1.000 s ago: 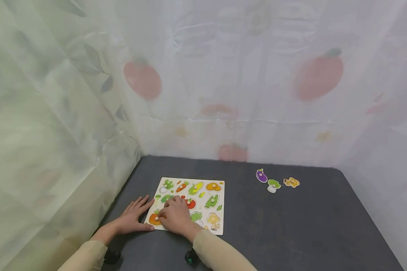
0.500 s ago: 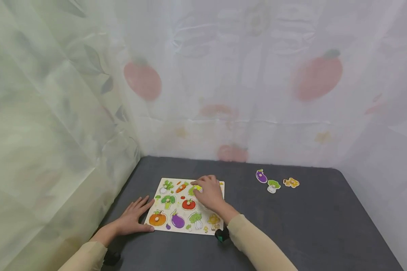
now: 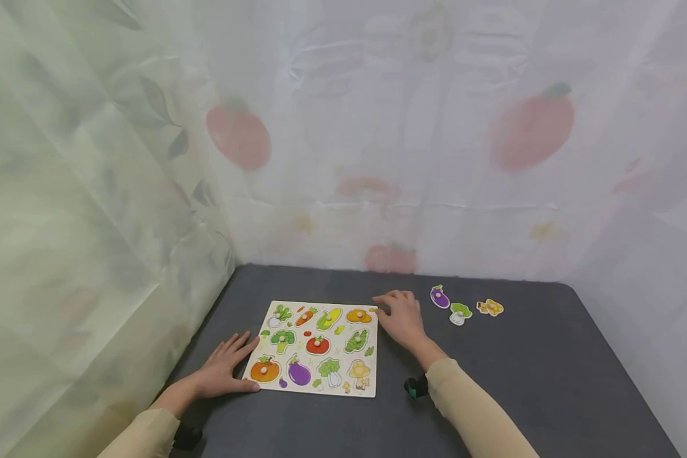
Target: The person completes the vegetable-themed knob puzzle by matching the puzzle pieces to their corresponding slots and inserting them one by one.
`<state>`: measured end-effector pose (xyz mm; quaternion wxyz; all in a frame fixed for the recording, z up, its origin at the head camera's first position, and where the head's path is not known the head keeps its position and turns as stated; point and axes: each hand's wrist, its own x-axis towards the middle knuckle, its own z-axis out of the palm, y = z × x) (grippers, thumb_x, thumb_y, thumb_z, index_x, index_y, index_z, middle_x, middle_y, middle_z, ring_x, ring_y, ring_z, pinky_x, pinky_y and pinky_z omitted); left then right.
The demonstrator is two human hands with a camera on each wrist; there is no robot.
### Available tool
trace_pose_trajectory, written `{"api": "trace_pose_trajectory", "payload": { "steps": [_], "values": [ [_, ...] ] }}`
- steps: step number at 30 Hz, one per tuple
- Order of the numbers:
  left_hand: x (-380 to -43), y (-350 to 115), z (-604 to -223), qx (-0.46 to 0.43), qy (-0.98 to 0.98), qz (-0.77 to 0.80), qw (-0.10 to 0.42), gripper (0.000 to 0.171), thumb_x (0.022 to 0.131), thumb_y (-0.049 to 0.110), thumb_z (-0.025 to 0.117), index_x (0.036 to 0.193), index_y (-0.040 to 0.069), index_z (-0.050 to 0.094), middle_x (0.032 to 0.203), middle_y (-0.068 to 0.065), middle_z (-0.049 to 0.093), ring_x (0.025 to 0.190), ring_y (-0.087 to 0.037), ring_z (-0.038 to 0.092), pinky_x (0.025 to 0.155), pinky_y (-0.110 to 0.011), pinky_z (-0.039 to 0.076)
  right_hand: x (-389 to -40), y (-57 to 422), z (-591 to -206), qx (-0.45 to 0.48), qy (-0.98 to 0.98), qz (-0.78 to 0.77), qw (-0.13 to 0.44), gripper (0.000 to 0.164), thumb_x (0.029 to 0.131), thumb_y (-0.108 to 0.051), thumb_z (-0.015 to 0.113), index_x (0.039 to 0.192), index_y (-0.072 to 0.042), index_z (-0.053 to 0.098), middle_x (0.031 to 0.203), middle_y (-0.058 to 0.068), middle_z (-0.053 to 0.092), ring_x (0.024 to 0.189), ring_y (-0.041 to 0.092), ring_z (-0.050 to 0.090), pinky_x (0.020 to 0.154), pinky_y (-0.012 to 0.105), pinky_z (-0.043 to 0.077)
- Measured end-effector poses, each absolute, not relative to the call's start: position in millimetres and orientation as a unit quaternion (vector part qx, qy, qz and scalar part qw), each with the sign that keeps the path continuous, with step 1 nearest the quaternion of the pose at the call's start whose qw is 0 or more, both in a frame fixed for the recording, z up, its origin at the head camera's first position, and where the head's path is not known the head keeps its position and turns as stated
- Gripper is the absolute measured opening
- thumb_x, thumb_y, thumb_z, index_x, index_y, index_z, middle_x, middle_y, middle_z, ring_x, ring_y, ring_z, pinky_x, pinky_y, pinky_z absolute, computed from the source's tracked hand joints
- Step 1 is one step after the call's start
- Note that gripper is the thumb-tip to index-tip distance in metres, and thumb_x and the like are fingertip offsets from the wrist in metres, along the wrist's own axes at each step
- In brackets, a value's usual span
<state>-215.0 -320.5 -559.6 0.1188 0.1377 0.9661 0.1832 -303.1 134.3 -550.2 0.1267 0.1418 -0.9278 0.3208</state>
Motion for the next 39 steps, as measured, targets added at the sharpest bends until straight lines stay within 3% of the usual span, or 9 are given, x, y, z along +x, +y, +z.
{"api": "trace_pose_trajectory", "payload": {
  "steps": [10,16,22,30,39],
  "values": [
    [-216.9,-320.4,-560.6,0.131,0.967,0.182,0.120,0.115,0.075,0.074,0.076,0.164,0.019,0.029,0.169,-0.017,0.018,0.154,-0.047,0.007,0.119,-0.067,0.003,-320.0,200.6,-562.2,0.065,-0.951,0.270,0.139,0.034,0.097,-0.022,0.069,0.129,-0.010,0.072,0.132,0.023,0.060,0.128,0.052,0.042,0.102,0.072,0.031],
    [-216.9,-321.8,-562.0,0.137,0.966,0.186,0.116,0.115,0.075,0.073,0.077,0.164,0.018,0.030,0.168,-0.019,0.019,0.153,-0.048,0.008,0.118,-0.068,0.004,-325.9,224.4,-561.1,0.015,-0.952,0.272,0.138,0.039,0.096,-0.026,0.070,0.129,-0.006,0.070,0.133,0.028,0.057,0.126,0.054,0.040,0.101,0.071,0.029],
    [-216.4,-322.5,-566.0,0.147,0.963,0.202,0.100,0.113,0.075,0.071,0.078,0.163,0.016,0.032,0.166,-0.023,0.022,0.151,-0.050,0.011,0.117,-0.070,0.005,-332.6,236.2,-563.9,-0.036,-0.951,0.272,0.140,0.044,0.095,-0.033,0.071,0.128,-0.003,0.070,0.134,0.031,0.054,0.123,0.056,0.039,0.098,0.071,0.030],
    [-215.7,-320.0,-561.2,0.134,0.964,0.190,0.124,0.114,0.075,0.072,0.077,0.164,0.017,0.029,0.168,-0.020,0.018,0.153,-0.048,0.008,0.118,-0.068,0.003,-332.3,241.5,-566.3,-0.094,-0.947,0.284,0.118,0.042,0.099,-0.033,0.066,0.127,-0.002,0.068,0.135,0.031,0.051,0.127,0.056,0.034,0.102,0.074,0.023],
    [-213.3,-317.5,-554.4,0.131,0.966,0.184,0.127,0.114,0.076,0.073,0.076,0.164,0.018,0.029,0.168,-0.018,0.018,0.153,-0.047,0.007,0.119,-0.068,0.003,-336.5,241.4,-569.0,-0.113,-0.942,0.296,0.107,0.042,0.099,-0.034,0.064,0.124,-0.001,0.070,0.133,0.032,0.052,0.124,0.056,0.036,0.101,0.073,0.024]
  ]
}}
